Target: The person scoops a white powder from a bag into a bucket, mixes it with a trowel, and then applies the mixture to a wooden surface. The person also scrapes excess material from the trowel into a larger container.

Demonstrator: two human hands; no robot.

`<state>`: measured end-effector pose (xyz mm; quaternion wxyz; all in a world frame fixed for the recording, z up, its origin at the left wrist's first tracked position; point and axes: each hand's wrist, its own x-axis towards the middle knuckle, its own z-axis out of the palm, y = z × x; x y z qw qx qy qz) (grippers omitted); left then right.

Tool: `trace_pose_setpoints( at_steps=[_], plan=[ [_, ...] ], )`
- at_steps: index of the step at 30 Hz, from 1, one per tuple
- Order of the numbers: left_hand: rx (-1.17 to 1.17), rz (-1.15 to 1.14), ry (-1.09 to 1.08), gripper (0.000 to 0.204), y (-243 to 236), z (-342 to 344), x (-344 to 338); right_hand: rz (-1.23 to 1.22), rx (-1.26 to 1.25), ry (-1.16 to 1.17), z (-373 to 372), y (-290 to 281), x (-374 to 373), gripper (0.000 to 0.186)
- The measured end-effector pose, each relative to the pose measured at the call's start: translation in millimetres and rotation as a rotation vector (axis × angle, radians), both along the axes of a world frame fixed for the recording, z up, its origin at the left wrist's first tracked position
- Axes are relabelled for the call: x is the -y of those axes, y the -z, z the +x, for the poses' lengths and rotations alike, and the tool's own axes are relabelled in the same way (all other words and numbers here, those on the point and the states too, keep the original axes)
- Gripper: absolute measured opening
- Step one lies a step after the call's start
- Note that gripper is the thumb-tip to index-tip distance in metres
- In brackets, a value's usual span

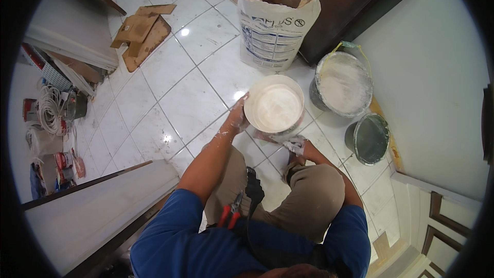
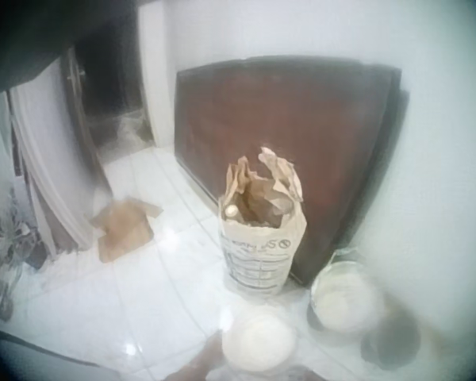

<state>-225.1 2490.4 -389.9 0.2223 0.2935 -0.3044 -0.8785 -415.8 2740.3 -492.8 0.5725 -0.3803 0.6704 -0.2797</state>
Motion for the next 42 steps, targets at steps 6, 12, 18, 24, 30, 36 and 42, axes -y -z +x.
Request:
trace_pose_setpoints(
  at_steps=[6,12,18,24,30,36,42],
  plan=[
    [-0.037,0.029,0.009,0.05,-6.5,-12.9,-4.8,-0.227,-0.35,-0.254,6.4,42.6,1.8,0.045],
    [0.07,-0.003,-0.032,0.049,21.6,-15.2,9.6,-0.031,-0.09,-0.084,-11.5,36.7,8.2,0.05],
    [0.23,0.021,-0.101,0.041,60.8,-6.9,17.4,-0.26,0.858,0.451,-23.3,-62.7,58.2,0.083],
    [0.111,0.125,-0.188,0.044,66.6,17.6,39.6,-0.436,0.575,0.32,-16.1,-79.8,124.6,0.099],
    [0.077,-0.087,-0.559,0.072,53.9,55.2,54.8,-0.731,-0.143,0.073,33.3,-165.2,206.0,0.083],
    [0.302,0.238,-0.974,0.103,22.2,108.4,64.4,-1.522,-1.024,-0.248,42.8,-85.1,259.1,0.063],
    [0.416,0.149,-0.918,0.097,29.9,129.4,68.2,-0.875,-1.102,-0.66,28.5,-4.4,230.6,0.067]
  ],
)
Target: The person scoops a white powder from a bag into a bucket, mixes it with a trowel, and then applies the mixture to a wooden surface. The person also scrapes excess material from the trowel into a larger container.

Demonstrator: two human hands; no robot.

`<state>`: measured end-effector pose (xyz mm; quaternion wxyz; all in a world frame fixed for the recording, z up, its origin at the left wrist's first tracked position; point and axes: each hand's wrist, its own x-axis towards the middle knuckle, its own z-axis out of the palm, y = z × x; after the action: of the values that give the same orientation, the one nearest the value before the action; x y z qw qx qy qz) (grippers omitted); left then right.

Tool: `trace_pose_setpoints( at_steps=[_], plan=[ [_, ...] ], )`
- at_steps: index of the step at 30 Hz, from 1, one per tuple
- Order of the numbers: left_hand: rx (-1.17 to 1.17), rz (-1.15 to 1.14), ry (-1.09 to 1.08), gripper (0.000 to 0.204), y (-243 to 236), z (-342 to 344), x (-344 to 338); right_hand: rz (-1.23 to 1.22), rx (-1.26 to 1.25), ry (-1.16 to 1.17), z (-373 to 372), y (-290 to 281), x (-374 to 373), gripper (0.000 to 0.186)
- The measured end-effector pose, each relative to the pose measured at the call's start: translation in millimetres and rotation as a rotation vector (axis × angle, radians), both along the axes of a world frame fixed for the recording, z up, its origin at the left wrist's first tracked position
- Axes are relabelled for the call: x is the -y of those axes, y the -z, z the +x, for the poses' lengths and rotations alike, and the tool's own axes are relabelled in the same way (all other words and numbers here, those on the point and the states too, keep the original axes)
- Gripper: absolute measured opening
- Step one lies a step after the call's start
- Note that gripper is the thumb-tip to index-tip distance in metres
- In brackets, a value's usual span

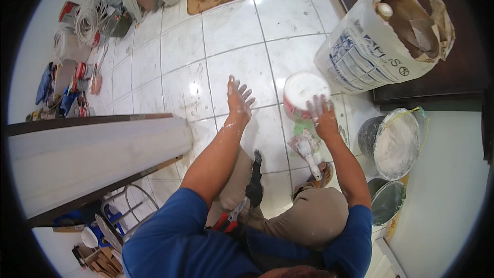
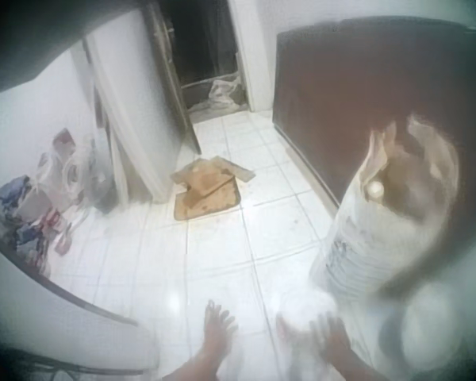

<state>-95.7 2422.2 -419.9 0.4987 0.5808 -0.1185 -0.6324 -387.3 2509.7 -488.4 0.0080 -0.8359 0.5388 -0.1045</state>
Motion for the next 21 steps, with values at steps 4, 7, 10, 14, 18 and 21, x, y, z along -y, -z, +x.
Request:
trace_pose_setpoints(
  at_steps=[4,7,10,14,18,21],
  plan=[
    [0.152,0.081,0.059,0.089,-0.8,-22.0,-7.5,0.055,0.796,0.357,0.6,-36.1,-28.6,0.087],
    [0.166,0.143,0.383,0.089,0.4,-54.3,-11.0,0.174,1.523,0.395,8.0,-82.7,-46.2,0.08],
    [0.083,0.014,0.893,0.081,-2.8,-90.3,-24.4,0.609,2.018,0.631,-25.6,-65.9,-95.6,0.072],
    [-0.135,0.061,1.12,0.07,-0.2,-129.3,-39.5,0.642,2.249,0.679,-44.1,-53.8,-154.2,0.07],
    [0.071,0.09,1.355,0.059,-0.7,-167.3,-60.7,0.586,2.174,0.722,-58.3,-59.9,-212.7,0.072],
    [0.171,0.132,1.432,0.056,-9.3,-192.7,-76.1,0.489,2.028,0.787,-58.8,-43.1,-263.0,0.077]
  ],
)
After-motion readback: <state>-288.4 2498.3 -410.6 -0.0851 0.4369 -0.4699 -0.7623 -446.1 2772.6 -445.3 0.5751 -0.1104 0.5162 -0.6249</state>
